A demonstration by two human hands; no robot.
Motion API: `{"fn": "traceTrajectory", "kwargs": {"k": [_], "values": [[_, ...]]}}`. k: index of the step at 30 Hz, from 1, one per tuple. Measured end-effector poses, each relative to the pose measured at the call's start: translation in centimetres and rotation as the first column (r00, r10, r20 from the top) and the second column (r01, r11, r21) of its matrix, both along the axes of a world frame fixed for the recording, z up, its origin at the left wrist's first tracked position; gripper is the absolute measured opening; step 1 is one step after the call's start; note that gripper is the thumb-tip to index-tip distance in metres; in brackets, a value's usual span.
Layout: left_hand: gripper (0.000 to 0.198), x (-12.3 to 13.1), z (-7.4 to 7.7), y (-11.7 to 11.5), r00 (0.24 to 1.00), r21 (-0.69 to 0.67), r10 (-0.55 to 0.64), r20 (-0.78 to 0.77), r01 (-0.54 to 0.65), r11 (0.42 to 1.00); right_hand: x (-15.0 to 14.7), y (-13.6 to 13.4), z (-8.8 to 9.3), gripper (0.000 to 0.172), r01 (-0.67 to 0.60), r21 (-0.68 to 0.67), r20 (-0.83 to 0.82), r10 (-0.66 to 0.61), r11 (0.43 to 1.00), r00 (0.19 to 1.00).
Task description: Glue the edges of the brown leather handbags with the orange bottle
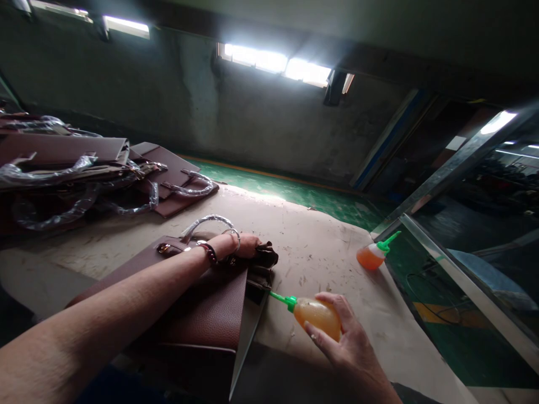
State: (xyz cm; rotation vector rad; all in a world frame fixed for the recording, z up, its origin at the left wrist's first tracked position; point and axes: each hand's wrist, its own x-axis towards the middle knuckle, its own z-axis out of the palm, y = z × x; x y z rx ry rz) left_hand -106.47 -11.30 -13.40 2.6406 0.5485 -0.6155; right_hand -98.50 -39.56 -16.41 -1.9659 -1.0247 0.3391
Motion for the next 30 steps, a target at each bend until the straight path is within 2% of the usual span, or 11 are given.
{"fn": "traceTrajectory", "kwargs": {"k": [4, 9, 15, 20, 27, 30], "values": [[0.023, 0.0, -0.1, 0.1, 1.000, 0.004, -0.005, 0.006, 0.005, 1.000, 0.1, 0.1, 0.5, 0.034, -0.027, -0.034, -0.028, 0.026, 0.999, 0.999], [0.024, 0.0, -0.2, 0.1, 1.000, 0.007, -0.007, 0.021, 0.007, 1.000, 0.4, 0.4, 0.7, 0.033, -0.039, -0.011, 0.052, 0.039, 0.999, 0.998], [0.024, -0.2, -0.1, -0.1, 0.999, -0.009, 0.003, 0.038, -0.003, 1.000, 0.3, 0.1, 1.3, 0.035, -0.111, -0.148, -0.097, 0.098, 0.983, 0.990], [0.017, -0.1, -0.3, 0.0, 0.999, -0.010, 0.003, 0.037, -0.003, 1.000, 0.7, 0.3, 1.2, 0.035, -0.071, -0.104, -0.026, 0.069, 0.992, 0.997], [0.018, -0.1, -0.1, -0.1, 0.999, -0.010, -0.002, 0.039, 0.003, 1.000, 0.1, -0.1, 1.8, 0.035, -0.147, -0.208, -0.188, 0.108, 0.967, 0.976], [0.020, -0.2, -0.1, -0.2, 0.999, -0.004, -0.005, 0.045, 0.005, 1.000, 0.3, -0.1, 1.6, 0.038, -0.094, -0.192, -0.137, 0.068, 0.977, 0.988]]}}
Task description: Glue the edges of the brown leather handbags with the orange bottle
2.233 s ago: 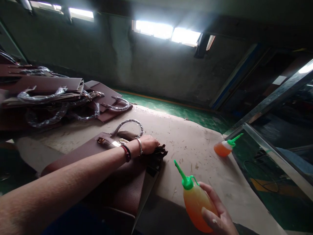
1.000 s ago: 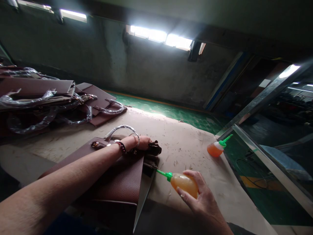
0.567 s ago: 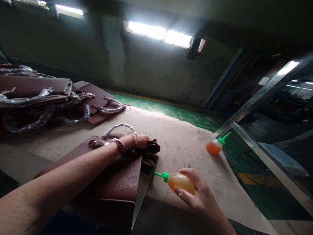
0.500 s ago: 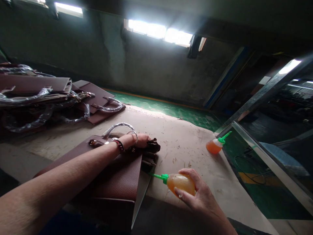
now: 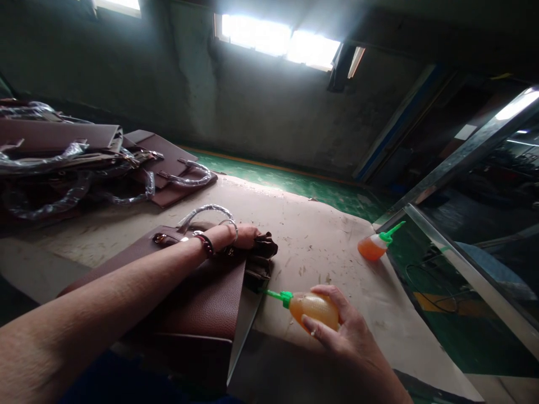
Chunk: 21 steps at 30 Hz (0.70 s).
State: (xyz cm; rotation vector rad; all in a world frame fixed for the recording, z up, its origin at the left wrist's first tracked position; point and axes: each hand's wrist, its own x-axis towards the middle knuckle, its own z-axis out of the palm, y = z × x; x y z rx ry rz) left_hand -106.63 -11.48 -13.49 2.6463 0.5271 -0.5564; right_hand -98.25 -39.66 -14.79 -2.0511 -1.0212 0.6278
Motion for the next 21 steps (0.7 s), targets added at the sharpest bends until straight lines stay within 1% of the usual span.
{"fn": "traceTrajectory", "kwargs": {"k": [2, 4, 7, 9, 14, 15, 19, 21], "values": [[0.023, -0.03, 0.00, -0.01, 1.000, 0.007, 0.003, 0.003, -0.003, 1.000, 0.26, 0.07, -0.21, 0.038, 0.024, 0.049, 0.081, -0.028, 0.999, 0.996], [0.025, -0.04, 0.00, 0.01, 1.000, 0.013, 0.009, -0.004, -0.009, 1.000, 0.39, 0.09, -0.28, 0.035, 0.007, 0.070, 0.122, -0.016, 0.998, 0.992], [0.023, -0.06, -0.04, 0.07, 1.000, 0.015, 0.015, -0.017, -0.014, 1.000, 0.26, 0.05, -0.11, 0.033, -0.044, 0.035, 0.076, 0.041, 0.998, 0.996], [0.023, -0.06, -0.06, 0.11, 1.000, 0.012, 0.015, -0.016, -0.015, 1.000, 0.18, 0.10, -0.03, 0.033, -0.052, 0.030, 0.065, 0.050, 0.998, 0.997], [0.023, -0.05, 0.05, 0.01, 1.000, 0.001, 0.018, -0.008, -0.018, 1.000, 0.26, 0.36, -0.04, 0.033, 0.007, 0.117, 0.159, -0.026, 0.993, 0.987], [0.023, -0.05, 0.09, -0.04, 1.000, -0.002, 0.021, -0.007, -0.021, 1.000, 0.21, 0.35, 0.02, 0.032, -0.002, 0.109, 0.143, -0.014, 0.994, 0.990], [0.023, -0.16, 0.01, -0.05, 0.999, -0.015, 0.030, 0.015, -0.029, 0.999, -0.22, 0.13, 0.42, 0.030, -0.095, 0.033, -0.013, 0.096, 0.995, 0.995], [0.021, -0.24, -0.20, 0.06, 0.999, -0.026, 0.023, 0.041, -0.022, 0.999, -0.28, 0.06, 0.51, 0.030, -0.097, 0.029, -0.025, 0.097, 0.995, 0.995]]}}
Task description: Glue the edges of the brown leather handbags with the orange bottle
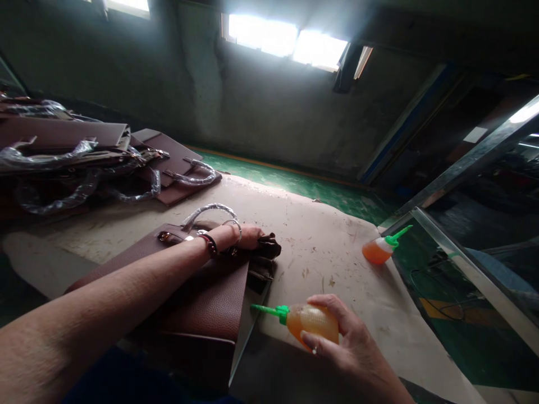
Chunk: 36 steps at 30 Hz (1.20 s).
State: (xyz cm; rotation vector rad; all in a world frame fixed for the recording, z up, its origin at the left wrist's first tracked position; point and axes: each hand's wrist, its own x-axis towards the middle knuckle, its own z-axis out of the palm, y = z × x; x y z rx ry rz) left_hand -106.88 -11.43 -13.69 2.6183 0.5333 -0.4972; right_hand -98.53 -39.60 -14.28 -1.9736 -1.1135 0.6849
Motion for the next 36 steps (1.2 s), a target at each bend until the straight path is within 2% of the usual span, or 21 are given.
{"fn": "traceTrajectory", "kwargs": {"k": [4, 9, 14, 19, 22, 25, 32, 36], "values": [[0.018, -0.1, -0.3, 0.2, 1.000, -0.012, -0.010, 0.027, 0.010, 1.000, 0.1, -0.1, 0.0, 0.032, 0.047, 0.013, 0.059, -0.048, 0.999, 0.997], [0.016, 0.0, -0.5, 0.4, 1.000, -0.007, -0.012, 0.027, 0.012, 1.000, -0.2, -0.4, 0.1, 0.028, -0.062, -0.020, -0.008, 0.062, 0.998, 0.998], [0.019, -0.1, -0.8, 0.6, 0.999, 0.016, -0.024, 0.029, 0.024, 1.000, -0.4, -0.6, 0.1, 0.031, 0.001, 0.006, 0.047, -0.002, 1.000, 0.999], [0.020, 0.0, -1.2, 0.8, 0.998, 0.030, -0.050, 0.033, 0.049, 0.998, -1.0, -1.0, 0.5, 0.029, -0.115, -0.059, -0.019, 0.114, 0.992, 0.993], [0.020, -0.1, -1.0, 0.6, 0.998, 0.054, -0.063, 0.032, 0.061, 0.997, -1.5, -1.3, 0.6, 0.033, -0.117, -0.090, -0.039, 0.114, 0.989, 0.993], [0.021, -0.5, 0.0, 0.0, 0.997, 0.075, -0.067, 0.025, 0.065, 0.995, -1.9, -1.6, 0.6, 0.035, -0.082, -0.100, -0.045, 0.077, 0.992, 0.996], [0.021, -2.5, 3.9, -2.0, 0.999, 0.105, -0.033, 0.029, 0.030, 0.994, -2.9, -2.6, 0.5, 0.038, -0.025, -0.086, -0.097, 0.017, 0.996, 0.995], [0.027, -3.6, 5.4, -2.4, 0.999, 0.155, 0.010, 0.045, -0.017, 0.988, -3.5, -3.0, 0.5, 0.041, 0.013, -0.069, -0.111, -0.021, 0.998, 0.994]]}}
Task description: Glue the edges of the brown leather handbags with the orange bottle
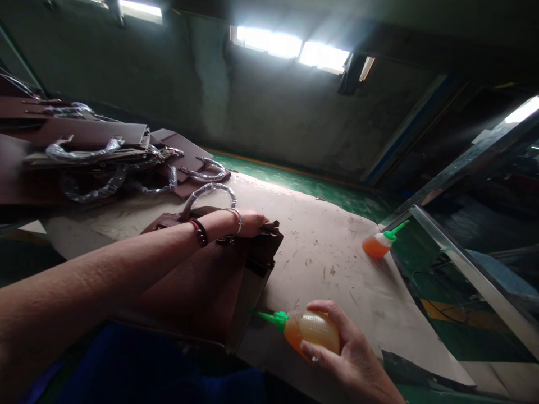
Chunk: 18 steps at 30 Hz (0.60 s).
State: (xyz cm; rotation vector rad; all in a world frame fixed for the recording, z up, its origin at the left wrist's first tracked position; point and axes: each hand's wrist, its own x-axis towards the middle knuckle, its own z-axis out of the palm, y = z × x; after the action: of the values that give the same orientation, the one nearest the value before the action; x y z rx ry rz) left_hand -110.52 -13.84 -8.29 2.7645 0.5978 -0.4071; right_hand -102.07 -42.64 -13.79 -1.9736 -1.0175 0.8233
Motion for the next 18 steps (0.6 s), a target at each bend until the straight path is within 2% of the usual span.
{"fn": "traceTrajectory", "kwargs": {"k": [5, 11, 15, 18], "values": [[0.028, -1.1, 1.6, -0.2, 0.999, 0.061, -0.018, 0.040, 0.015, 0.998, -0.6, -0.1, 0.0, 0.041, -0.002, 0.026, -0.021, 0.003, 1.000, 1.000], [0.021, -2.0, 4.0, -1.1, 0.993, 0.158, -0.099, 0.060, 0.088, 0.983, -0.9, 0.1, 0.4, 0.039, 0.035, 0.055, 0.002, -0.035, 0.998, 0.999], [0.016, -2.2, 5.7, -1.8, 0.982, 0.270, -0.170, 0.082, 0.142, 0.952, -0.8, 0.3, 0.5, 0.039, 0.070, 0.111, 0.006, -0.071, 0.991, 0.997], [0.016, -2.1, 7.0, -2.3, 0.974, 0.368, -0.204, 0.101, 0.154, 0.917, -0.5, 0.3, 0.4, 0.042, 0.052, 0.148, -0.002, -0.052, 0.988, 0.999]]}}
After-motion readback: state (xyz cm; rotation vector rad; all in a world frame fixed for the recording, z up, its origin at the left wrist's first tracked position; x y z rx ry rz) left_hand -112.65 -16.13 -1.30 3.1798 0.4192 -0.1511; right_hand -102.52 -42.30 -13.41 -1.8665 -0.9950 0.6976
